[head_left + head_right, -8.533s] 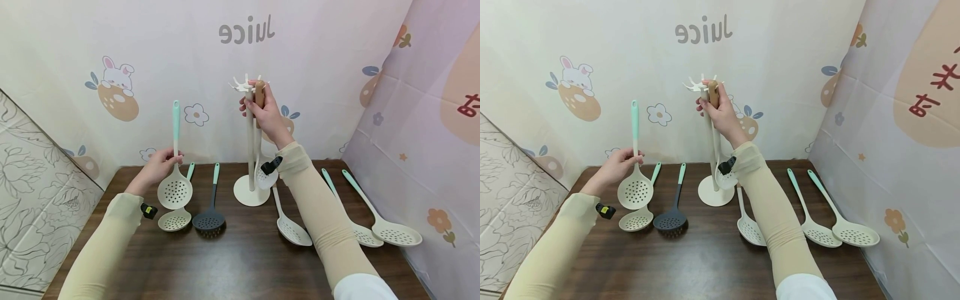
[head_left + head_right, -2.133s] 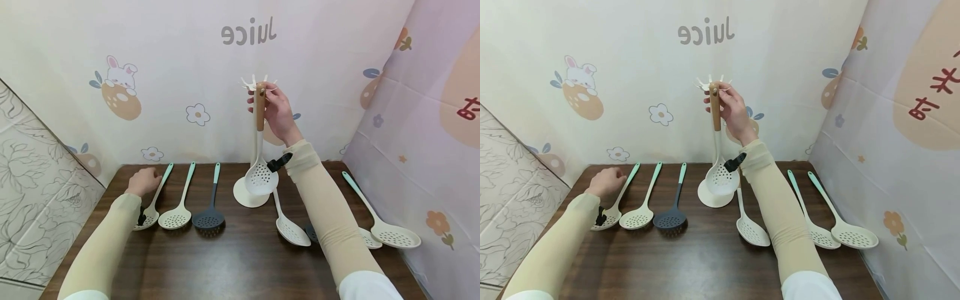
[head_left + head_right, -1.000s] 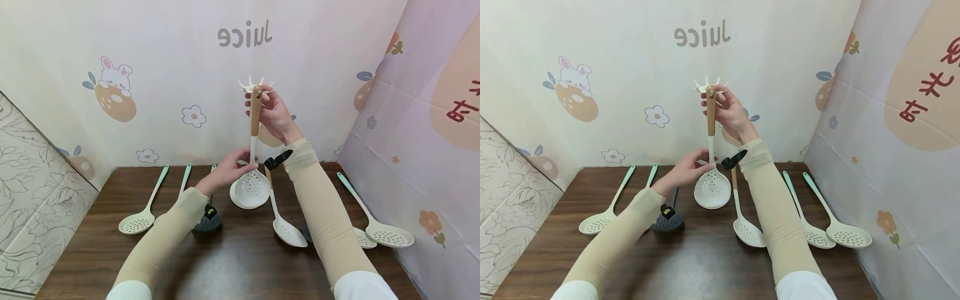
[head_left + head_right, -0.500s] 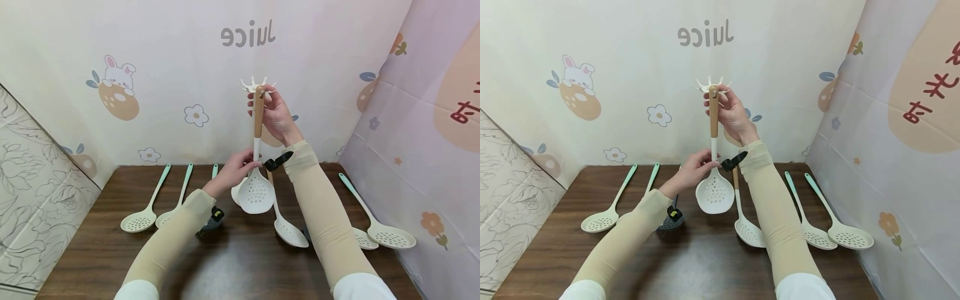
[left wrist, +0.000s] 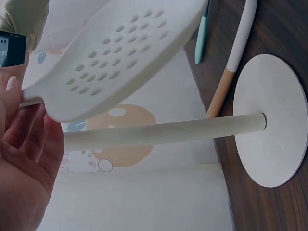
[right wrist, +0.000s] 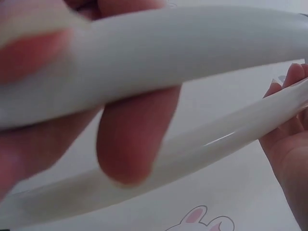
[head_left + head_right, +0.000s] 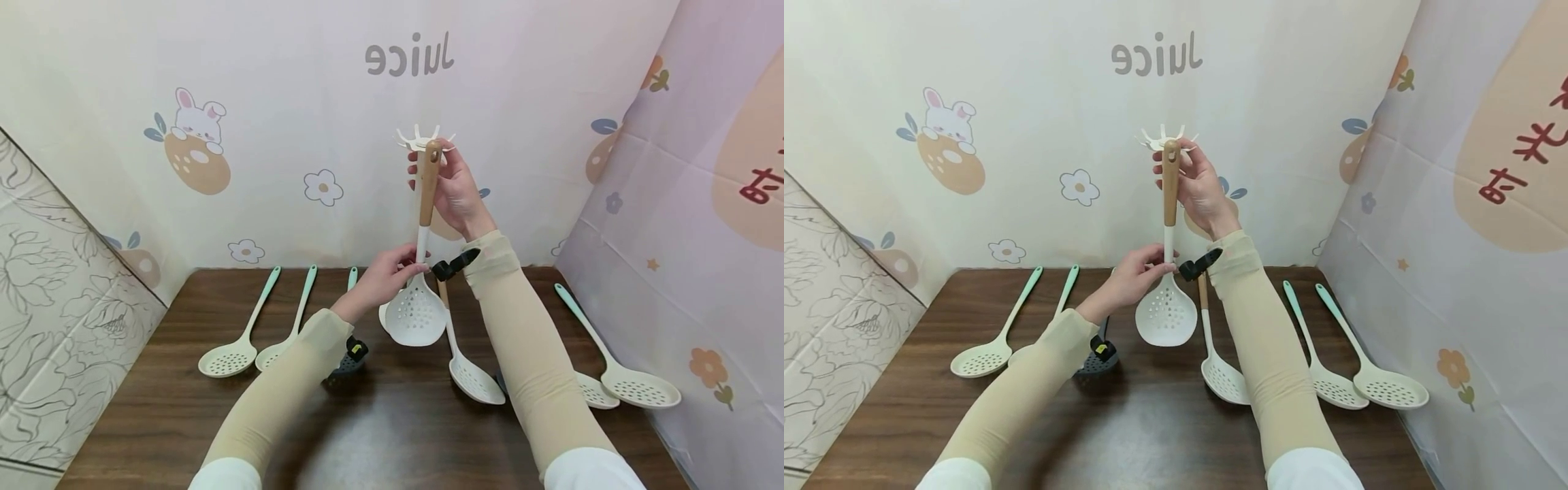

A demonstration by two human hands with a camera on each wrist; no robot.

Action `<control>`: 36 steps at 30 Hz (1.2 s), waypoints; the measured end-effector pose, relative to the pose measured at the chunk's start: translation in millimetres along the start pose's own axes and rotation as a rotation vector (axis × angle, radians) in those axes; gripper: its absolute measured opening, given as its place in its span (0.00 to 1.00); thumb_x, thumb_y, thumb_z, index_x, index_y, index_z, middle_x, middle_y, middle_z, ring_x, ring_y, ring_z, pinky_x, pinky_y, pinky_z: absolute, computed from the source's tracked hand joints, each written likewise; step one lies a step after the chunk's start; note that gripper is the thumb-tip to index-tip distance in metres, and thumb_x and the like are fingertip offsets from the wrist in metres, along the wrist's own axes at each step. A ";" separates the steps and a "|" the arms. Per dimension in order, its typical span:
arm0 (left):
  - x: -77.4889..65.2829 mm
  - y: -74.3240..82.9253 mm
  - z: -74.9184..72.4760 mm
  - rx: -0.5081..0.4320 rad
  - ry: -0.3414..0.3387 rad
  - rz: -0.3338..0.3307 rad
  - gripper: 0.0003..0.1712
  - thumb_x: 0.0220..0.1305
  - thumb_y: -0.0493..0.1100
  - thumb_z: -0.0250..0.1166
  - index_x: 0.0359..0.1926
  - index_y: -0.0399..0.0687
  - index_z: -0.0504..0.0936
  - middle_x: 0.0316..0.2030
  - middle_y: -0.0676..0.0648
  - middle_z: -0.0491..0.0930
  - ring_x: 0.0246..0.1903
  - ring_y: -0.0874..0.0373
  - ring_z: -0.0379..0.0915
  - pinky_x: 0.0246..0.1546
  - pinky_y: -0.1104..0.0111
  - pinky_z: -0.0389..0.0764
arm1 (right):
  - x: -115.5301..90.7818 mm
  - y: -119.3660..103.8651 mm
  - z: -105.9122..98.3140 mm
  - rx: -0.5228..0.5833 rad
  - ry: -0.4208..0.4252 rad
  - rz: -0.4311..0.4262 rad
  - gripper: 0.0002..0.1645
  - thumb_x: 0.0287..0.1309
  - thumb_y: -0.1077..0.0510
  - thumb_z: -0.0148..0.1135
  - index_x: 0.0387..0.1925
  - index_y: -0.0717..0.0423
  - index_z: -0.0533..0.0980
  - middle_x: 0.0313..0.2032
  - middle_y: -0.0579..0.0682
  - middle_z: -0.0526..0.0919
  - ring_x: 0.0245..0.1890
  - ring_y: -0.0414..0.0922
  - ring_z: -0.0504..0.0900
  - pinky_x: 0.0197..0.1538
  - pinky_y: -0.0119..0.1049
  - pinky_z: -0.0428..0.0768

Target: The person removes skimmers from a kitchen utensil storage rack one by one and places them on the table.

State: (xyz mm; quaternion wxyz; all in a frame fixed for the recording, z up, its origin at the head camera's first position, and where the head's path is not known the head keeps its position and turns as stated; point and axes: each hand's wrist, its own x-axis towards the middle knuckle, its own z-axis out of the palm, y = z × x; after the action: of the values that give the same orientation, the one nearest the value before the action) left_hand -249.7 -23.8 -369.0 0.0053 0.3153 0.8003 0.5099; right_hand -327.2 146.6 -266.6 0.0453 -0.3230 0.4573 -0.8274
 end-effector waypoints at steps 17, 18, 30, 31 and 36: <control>-4.6 -4.2 -1.4 -0.004 -0.027 0.057 0.11 0.72 0.44 0.61 0.50 0.45 0.80 0.38 0.52 0.82 0.32 0.52 0.75 0.31 0.65 0.77 | 1.4 2.8 2.4 0.033 0.004 -0.007 0.18 0.63 0.64 0.63 0.50 0.43 0.76 0.51 0.57 0.77 0.48 0.50 0.78 0.62 0.55 0.68; -5.1 -4.6 -1.6 -0.009 -0.032 0.059 0.11 0.72 0.43 0.61 0.50 0.44 0.80 0.38 0.52 0.82 0.33 0.53 0.75 0.32 0.66 0.77 | 1.5 3.1 2.2 0.033 0.000 -0.014 0.17 0.65 0.65 0.61 0.50 0.43 0.76 0.51 0.57 0.77 0.48 0.51 0.78 0.61 0.53 0.70; -15.8 -9.4 -11.7 0.007 -0.051 0.036 0.13 0.72 0.44 0.61 0.52 0.43 0.80 0.38 0.53 0.84 0.34 0.53 0.76 0.34 0.65 0.77 | 0.4 5.3 -1.2 0.007 -0.030 -0.060 0.13 0.70 0.62 0.56 0.48 0.40 0.75 0.53 0.53 0.78 0.52 0.50 0.74 0.55 0.47 0.68; -17.4 -10.6 -13.5 0.009 -0.046 0.033 0.14 0.72 0.45 0.61 0.52 0.43 0.80 0.38 0.52 0.84 0.33 0.53 0.76 0.33 0.65 0.77 | 0.3 5.3 -0.9 0.003 -0.032 -0.060 0.14 0.71 0.63 0.54 0.48 0.40 0.75 0.54 0.53 0.78 0.52 0.50 0.74 0.54 0.48 0.68; -24.4 -17.0 -24.9 -0.016 -0.021 0.009 0.16 0.72 0.45 0.61 0.53 0.40 0.80 0.39 0.51 0.84 0.30 0.54 0.73 0.30 0.64 0.74 | 0.3 4.5 1.8 -0.001 -0.041 -0.062 0.18 0.73 0.67 0.48 0.49 0.41 0.75 0.51 0.57 0.75 0.48 0.50 0.75 0.53 0.46 0.73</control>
State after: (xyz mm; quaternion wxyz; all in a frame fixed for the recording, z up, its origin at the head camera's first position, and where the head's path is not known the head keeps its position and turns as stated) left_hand -246.9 -61.3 -378.6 0.0137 0.3243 0.7947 0.5129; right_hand -327.4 142.6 -269.4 0.0286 -0.3540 0.4465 -0.8213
